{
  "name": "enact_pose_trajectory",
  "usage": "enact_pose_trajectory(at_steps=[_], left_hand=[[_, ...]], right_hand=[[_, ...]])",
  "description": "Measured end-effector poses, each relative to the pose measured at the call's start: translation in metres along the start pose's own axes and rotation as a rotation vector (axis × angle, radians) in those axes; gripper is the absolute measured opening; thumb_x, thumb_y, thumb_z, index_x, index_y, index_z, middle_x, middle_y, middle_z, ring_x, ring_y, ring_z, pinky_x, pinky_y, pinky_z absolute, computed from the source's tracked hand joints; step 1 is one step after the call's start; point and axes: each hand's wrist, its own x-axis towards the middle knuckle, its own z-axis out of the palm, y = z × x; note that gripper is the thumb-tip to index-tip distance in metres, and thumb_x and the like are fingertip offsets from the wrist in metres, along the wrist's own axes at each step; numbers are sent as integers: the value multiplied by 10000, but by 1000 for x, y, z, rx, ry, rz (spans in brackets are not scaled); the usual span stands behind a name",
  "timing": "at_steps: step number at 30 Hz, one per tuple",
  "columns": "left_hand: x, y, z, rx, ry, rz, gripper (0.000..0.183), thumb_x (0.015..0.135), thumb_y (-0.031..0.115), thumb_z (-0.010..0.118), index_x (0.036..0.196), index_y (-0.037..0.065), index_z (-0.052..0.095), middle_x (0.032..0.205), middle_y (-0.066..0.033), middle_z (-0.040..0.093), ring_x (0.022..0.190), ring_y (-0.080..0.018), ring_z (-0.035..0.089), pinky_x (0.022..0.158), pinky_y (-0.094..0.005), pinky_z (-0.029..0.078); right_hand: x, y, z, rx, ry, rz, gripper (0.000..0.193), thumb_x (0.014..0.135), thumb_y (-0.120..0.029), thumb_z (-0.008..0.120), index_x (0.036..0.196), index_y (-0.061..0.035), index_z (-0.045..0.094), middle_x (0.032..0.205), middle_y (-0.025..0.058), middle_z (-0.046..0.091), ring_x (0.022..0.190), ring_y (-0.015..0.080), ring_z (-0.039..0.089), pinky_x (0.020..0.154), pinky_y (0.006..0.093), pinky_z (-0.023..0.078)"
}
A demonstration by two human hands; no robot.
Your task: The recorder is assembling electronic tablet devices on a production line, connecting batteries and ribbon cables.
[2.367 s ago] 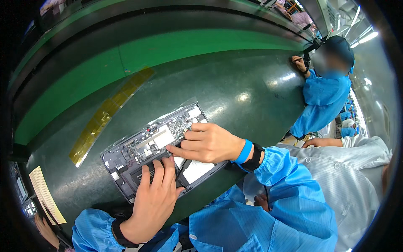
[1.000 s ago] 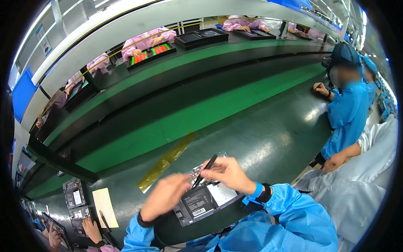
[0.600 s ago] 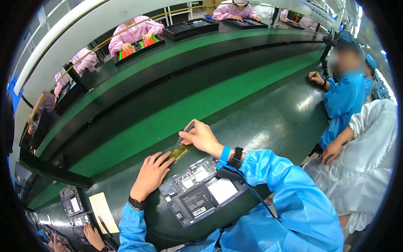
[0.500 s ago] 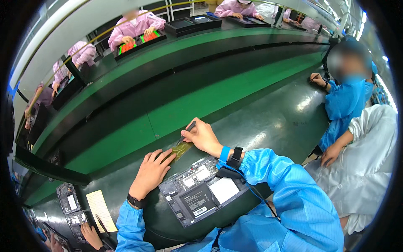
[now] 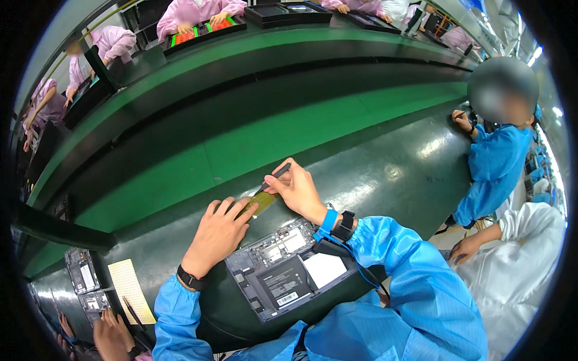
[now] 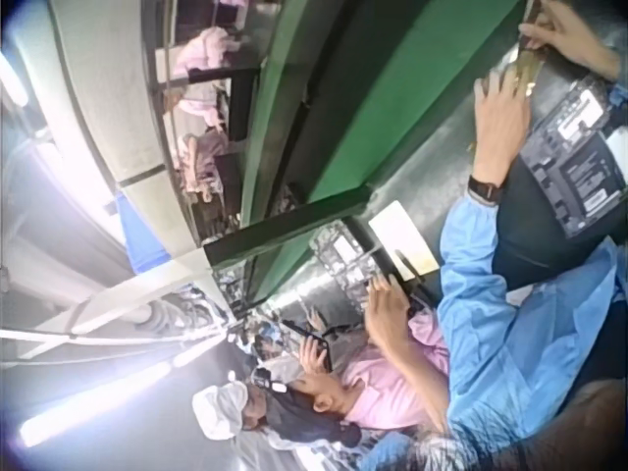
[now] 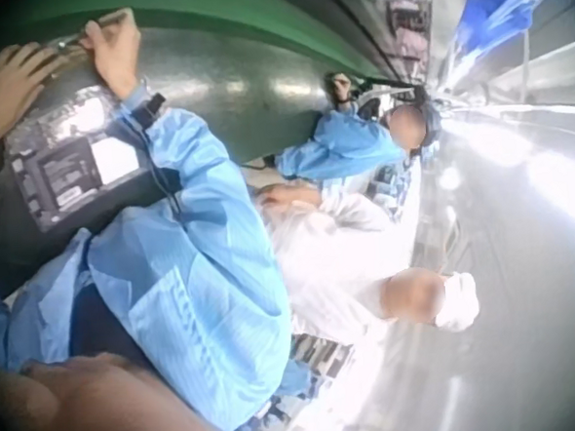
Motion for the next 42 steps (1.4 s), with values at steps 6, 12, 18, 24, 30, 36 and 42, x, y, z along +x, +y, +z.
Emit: enact_pose_trajectory(at_steps=[6, 12, 18, 24, 30, 36, 42], left_hand=[[0, 0, 2, -29, 10, -16, 490, 904, 199, 684, 1378, 111, 597, 1351, -57, 574, 1204, -273, 538, 1030, -435, 425], [2, 1, 1, -41, 18, -16, 463, 905, 193, 673, 1357, 111, 615, 1346, -60, 576, 1198, -270, 540, 1027, -430, 426], [2, 1, 1, -53, 34, -18, 442, 896, 191, 680, 1330, 112, 640, 1313, -70, 590, 1181, -270, 549, 1023, -419, 428], [4, 1, -4, -96, 34, -28, 466, 875, 184, 705, 1332, 111, 651, 1274, -99, 596, 1174, -278, 550, 1022, -417, 426], [5, 2, -4, -97, 32, -34, 467, 874, 185, 704, 1334, 117, 653, 1264, -109, 593, 1171, -284, 548, 1023, -417, 424], [5, 0, -7, -100, 27, -47, 454, 878, 185, 695, 1326, 115, 657, 1239, -119, 585, 1173, -289, 543, 1024, -417, 420], [4, -4, -7, -111, 37, -39, 460, 873, 177, 695, 1327, 117, 654, 1215, -122, 576, 1167, -290, 544, 1020, -420, 421]], right_hand=[[0, -3, -2, 33, 34, 0, 229, 978, -48, 688, 1059, 40, 492, 916, 183, 730, 857, 230, 764, 748, 310, 634], [0, -3, -2, 3, 24, 18, 253, 970, -70, 708, 1058, 38, 497, 907, 178, 735, 852, 221, 764, 740, 309, 631], [-4, -12, 4, -64, 20, -28, 255, 966, -75, 715, 1059, 38, 507, 874, 179, 738, 848, 209, 766, 725, 303, 622], [-5, -17, 7, -97, 31, -43, 247, 961, -68, 716, 1047, 36, 509, 837, 179, 742, 821, 215, 772, 690, 299, 621], [-8, -21, 8, -103, 46, -76, 232, 963, -56, 707, 1036, 41, 510, 819, 177, 741, 810, 207, 773, 668, 287, 609], [-14, -32, 15, -172, 5, -113, 239, 957, -62, 718, 1028, 43, 515, 820, 168, 744, 797, 196, 771, 654, 279, 602], [-9, -21, 15, -11, 65, -126, 226, 957, -57, 718, 1025, 39, 525, 825, 177, 745, 790, 193, 767, 662, 284, 612]])
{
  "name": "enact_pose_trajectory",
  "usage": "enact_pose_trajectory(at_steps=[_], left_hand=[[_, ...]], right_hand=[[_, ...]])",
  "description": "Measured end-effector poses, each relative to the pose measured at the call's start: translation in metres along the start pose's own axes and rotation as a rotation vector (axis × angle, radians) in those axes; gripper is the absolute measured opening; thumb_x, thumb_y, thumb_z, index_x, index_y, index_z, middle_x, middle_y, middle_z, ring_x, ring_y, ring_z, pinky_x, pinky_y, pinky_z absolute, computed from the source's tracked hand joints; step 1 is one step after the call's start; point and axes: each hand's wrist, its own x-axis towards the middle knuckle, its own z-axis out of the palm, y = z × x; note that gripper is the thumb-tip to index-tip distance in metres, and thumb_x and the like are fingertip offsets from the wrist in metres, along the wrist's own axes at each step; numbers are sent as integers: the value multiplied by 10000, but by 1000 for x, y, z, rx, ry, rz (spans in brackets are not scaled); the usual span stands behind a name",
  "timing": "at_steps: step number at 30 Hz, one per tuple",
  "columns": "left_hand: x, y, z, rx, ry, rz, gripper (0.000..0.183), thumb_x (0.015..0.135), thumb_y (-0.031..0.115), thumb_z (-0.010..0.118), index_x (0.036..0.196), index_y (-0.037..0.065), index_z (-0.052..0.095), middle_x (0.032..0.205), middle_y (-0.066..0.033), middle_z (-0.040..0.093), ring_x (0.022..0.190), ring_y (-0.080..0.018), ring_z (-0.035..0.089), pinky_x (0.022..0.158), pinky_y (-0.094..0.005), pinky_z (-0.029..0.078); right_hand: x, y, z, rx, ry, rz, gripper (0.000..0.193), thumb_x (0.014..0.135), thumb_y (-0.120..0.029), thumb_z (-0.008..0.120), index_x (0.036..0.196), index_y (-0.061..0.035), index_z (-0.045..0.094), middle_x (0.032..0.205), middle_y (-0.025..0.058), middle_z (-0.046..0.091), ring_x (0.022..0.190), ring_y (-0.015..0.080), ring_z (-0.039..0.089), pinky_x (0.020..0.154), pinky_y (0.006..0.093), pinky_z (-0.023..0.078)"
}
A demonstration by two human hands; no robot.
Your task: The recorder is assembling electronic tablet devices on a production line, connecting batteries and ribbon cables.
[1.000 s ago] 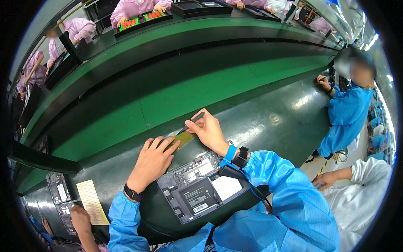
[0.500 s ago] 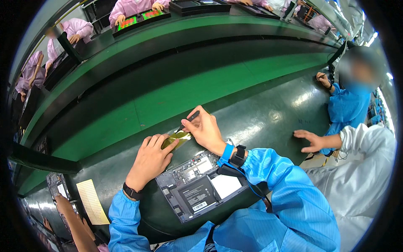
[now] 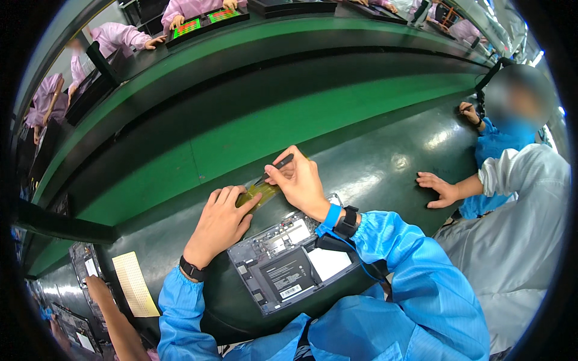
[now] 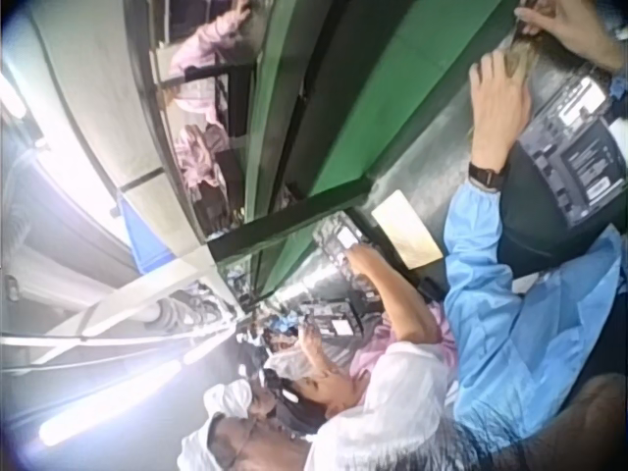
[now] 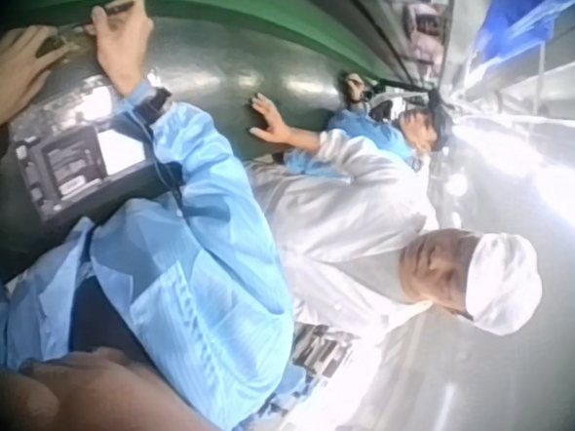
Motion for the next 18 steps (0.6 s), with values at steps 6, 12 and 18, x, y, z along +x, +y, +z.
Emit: enact_pose_trajectory(at_steps=[6, 12, 18], left_hand=[[-10, -4, 9, 39, -21, -5, 454, 870, 173, 702, 1319, 129, 649, 1182, -93, 575, 1162, -261, 541, 972, -402, 450], [-9, 11, -9, 73, 33, 5, 548, 881, 169, 704, 1408, 118, 563, 1177, -92, 571, 1131, -265, 548, 935, -390, 463], [-45, 80, -44, -74, -143, 70, 623, 912, 264, 695, 1488, 118, 509, 1400, -128, 550, 1269, -330, 518, 1060, -457, 418]], right_hand=[[-17, -37, -17, -10, 97, -61, 243, 954, -111, 741, 1050, 4, 550, 856, 166, 746, 810, 241, 769, 670, 310, 607], [-83, -83, -97, -35, 382, -113, 153, 1001, -110, 668, 1037, -3, 565, 890, 137, 722, 793, 216, 753, 760, 298, 613], [-152, -70, -104, 47, 468, 3, 173, 998, -115, 680, 1064, -9, 560, 894, 127, 722, 775, 217, 758, 701, 292, 614]])
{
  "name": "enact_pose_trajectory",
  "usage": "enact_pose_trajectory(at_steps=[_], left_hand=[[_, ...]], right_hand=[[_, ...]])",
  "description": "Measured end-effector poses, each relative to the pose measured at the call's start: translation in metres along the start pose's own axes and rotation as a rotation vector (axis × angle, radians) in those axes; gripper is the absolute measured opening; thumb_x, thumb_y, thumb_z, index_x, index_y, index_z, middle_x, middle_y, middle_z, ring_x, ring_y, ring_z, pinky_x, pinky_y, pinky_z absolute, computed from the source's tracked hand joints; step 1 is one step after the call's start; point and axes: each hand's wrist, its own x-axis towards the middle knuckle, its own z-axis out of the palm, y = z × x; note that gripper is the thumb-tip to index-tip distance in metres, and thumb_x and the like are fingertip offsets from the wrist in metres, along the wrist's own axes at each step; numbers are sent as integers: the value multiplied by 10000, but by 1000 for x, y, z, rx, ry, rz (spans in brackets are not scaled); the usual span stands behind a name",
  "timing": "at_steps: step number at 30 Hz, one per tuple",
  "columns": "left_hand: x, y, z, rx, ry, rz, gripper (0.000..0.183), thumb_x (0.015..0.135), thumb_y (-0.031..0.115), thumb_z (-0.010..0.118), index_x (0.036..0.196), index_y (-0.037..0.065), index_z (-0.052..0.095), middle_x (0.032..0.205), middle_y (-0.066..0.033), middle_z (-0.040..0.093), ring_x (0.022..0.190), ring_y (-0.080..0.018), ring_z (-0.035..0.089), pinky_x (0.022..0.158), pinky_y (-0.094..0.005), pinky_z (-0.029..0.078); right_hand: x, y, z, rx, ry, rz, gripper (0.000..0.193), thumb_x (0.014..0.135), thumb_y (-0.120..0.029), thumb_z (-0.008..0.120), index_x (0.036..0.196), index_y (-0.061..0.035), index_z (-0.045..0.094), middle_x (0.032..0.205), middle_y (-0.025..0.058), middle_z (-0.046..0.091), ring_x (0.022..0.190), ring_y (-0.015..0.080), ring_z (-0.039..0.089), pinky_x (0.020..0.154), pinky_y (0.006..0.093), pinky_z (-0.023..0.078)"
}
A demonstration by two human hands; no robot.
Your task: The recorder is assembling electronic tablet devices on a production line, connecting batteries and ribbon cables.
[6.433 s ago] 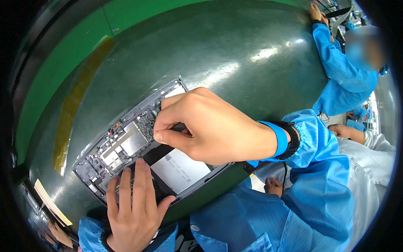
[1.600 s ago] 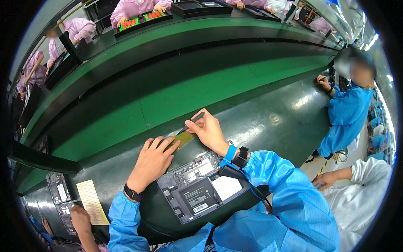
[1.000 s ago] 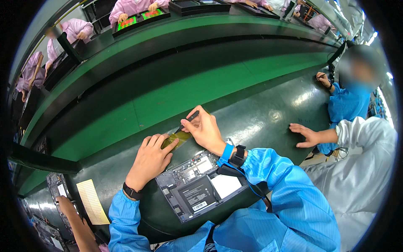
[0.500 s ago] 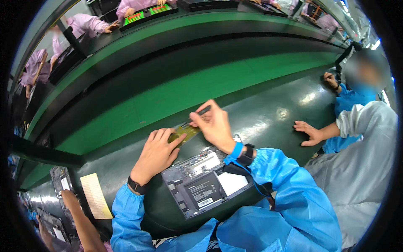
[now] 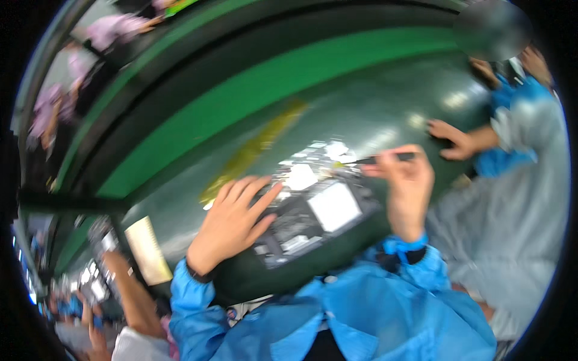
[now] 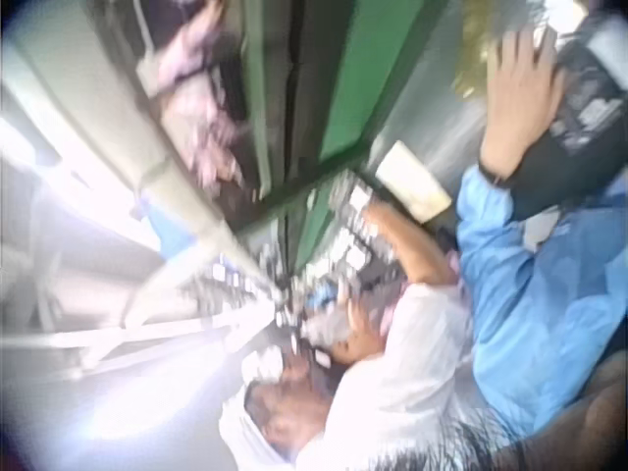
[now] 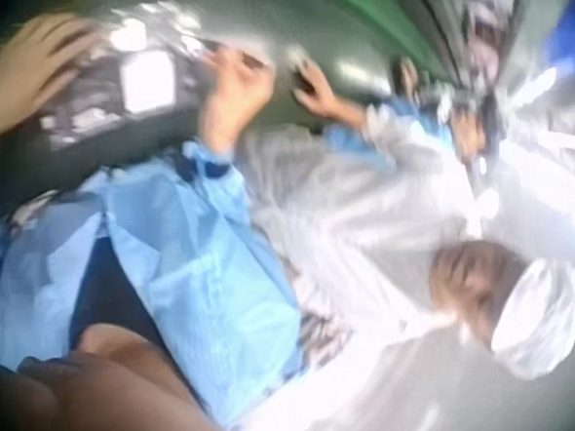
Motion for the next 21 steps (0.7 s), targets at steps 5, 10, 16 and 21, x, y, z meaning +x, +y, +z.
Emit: enact_pose_trajectory(at_steps=[5, 10, 16, 21], left_hand=[[0, 31, 32, -67, -150, 87, 639, 916, 362, 683, 1508, 207, 501, 1581, -113, 431, 1420, -354, 434, 1180, -538, 322], [3, 37, 46, -31, -164, 142, 623, 908, 437, 679, 1473, 214, 541, 1571, -98, 450, 1426, -360, 427, 1165, -601, 312], [3, 41, 51, -15, -99, 145, 632, 834, 440, 743, 1416, 232, 606, 1507, -95, 517, 1391, -348, 460, 1162, -563, 330], [3, 39, 52, -26, -77, 146, 635, 821, 450, 753, 1405, 242, 616, 1458, -110, 544, 1374, -347, 472, 1158, -567, 332]], right_hand=[[-30, 21, -9, 155, -80, 239, 183, 971, -14, 679, 1034, 33, 514, 911, 210, 722, 823, 294, 766, 720, 358, 651], [-40, 41, -7, 202, -128, 262, 194, 969, 10, 670, 1030, 37, 488, 923, 215, 725, 834, 285, 766, 740, 345, 659], [-46, 52, 0, 180, -206, 290, 193, 973, 13, 668, 1034, 40, 487, 931, 232, 727, 836, 266, 766, 736, 323, 656], [-44, 55, 2, 142, -213, 323, 201, 971, 6, 675, 1030, 49, 488, 921, 231, 727, 829, 260, 766, 727, 316, 654]])
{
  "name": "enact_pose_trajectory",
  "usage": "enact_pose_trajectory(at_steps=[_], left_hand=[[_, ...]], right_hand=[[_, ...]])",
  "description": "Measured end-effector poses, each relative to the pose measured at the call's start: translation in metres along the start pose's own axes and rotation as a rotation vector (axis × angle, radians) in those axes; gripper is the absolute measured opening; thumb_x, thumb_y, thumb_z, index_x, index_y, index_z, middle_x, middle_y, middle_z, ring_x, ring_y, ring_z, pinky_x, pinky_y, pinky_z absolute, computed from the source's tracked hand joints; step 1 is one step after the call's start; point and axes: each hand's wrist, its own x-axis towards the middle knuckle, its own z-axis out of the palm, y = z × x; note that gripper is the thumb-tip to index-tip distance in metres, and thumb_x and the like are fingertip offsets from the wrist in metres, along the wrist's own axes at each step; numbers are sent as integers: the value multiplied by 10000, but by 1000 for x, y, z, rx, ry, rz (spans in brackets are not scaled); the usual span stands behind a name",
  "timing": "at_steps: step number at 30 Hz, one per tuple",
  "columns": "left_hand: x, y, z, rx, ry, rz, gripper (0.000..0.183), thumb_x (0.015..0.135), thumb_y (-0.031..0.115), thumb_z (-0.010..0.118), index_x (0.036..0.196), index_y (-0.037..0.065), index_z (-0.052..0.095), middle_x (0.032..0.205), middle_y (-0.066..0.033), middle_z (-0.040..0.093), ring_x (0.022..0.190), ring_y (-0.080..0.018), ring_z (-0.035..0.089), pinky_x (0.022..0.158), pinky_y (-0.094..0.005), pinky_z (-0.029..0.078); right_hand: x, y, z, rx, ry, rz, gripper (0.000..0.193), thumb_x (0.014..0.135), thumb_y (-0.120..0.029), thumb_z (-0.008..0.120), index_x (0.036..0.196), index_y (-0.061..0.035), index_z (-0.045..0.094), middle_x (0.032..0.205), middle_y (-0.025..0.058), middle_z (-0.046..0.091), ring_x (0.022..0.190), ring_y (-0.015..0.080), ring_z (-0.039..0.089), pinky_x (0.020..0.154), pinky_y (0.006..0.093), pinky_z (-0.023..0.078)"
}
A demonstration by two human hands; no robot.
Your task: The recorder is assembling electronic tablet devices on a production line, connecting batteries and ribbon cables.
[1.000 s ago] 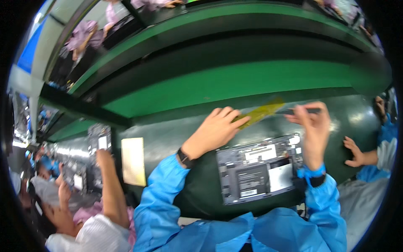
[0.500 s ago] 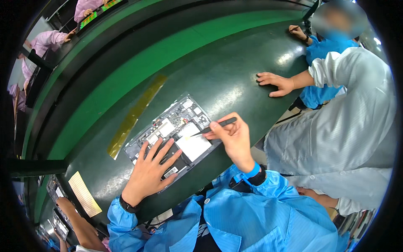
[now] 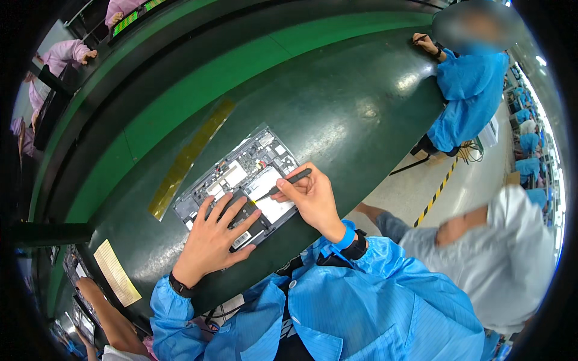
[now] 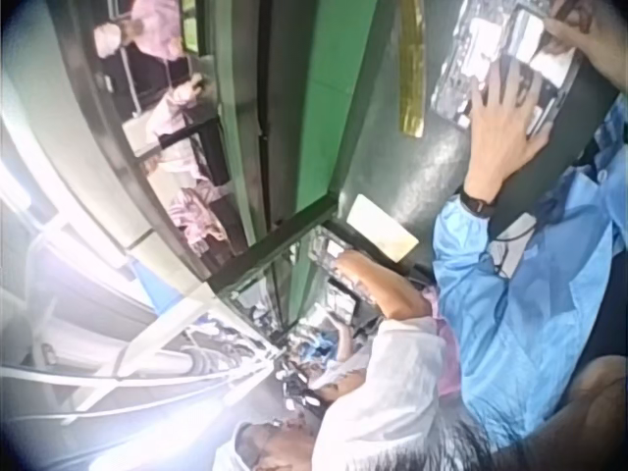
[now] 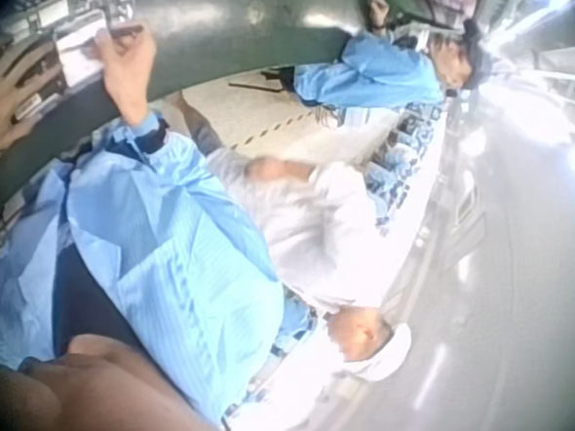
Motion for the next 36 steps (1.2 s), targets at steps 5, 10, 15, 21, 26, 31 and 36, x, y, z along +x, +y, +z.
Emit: enact_pose_trajectory(at_steps=[5, 10, 15, 21, 26, 31, 36], left_hand=[[0, -1, -1, 5, 17, 6, 638, 812, 452, 758, 1399, 242, 621, 1414, -111, 565, 1346, -343, 488, 1154, -564, 336], [0, -2, 1, 11, 26, 21, 631, 810, 448, 757, 1388, 228, 628, 1393, -106, 577, 1324, -329, 503, 1139, -558, 351], [1, -2, 1, -6, 29, 26, 622, 818, 451, 747, 1382, 217, 629, 1388, -102, 582, 1313, -325, 513, 1133, -554, 359], [2, -2, 1, -6, 15, 35, 622, 827, 459, 734, 1385, 205, 625, 1393, -80, 584, 1311, -321, 516, 1134, -545, 363], [3, -2, 0, -8, 6, 36, 628, 830, 462, 728, 1390, 200, 620, 1401, -71, 582, 1309, -317, 518, 1135, -542, 365], [3, -2, 0, -12, -4, 43, 635, 828, 459, 726, 1391, 186, 617, 1409, -61, 580, 1298, -317, 523, 1132, -543, 369], [3, -2, 1, -10, -4, 53, 637, 831, 453, 723, 1392, 171, 613, 1434, -60, 572, 1289, -305, 530, 1125, -540, 376]], right_hand=[[2, -3, 2, -36, -12, 9, 208, 972, -5, 677, 1041, 52, 488, 913, 224, 722, 827, 256, 766, 725, 316, 655], [8, -7, 3, -49, -32, 18, 205, 976, -6, 669, 1046, 53, 486, 901, 214, 714, 826, 254, 766, 722, 312, 652], [15, -9, 0, -109, -77, 62, 195, 976, 1, 663, 1043, 48, 486, 899, 207, 714, 833, 253, 766, 721, 313, 645], [19, -8, 0, -100, -95, 75, 202, 972, -13, 677, 1032, 44, 492, 893, 191, 717, 833, 247, 766, 719, 305, 639], [20, -10, 0, -118, -91, 89, 208, 970, -20, 684, 1030, 39, 494, 883, 180, 716, 827, 236, 765, 717, 298, 636], [20, -11, 1, -135, -83, 93, 209, 968, -21, 687, 1025, 36, 494, 878, 177, 715, 826, 229, 765, 712, 294, 634], [20, -5, 0, -130, -79, 58, 211, 966, -21, 691, 1019, 34, 494, 881, 182, 721, 823, 227, 766, 706, 290, 630]])
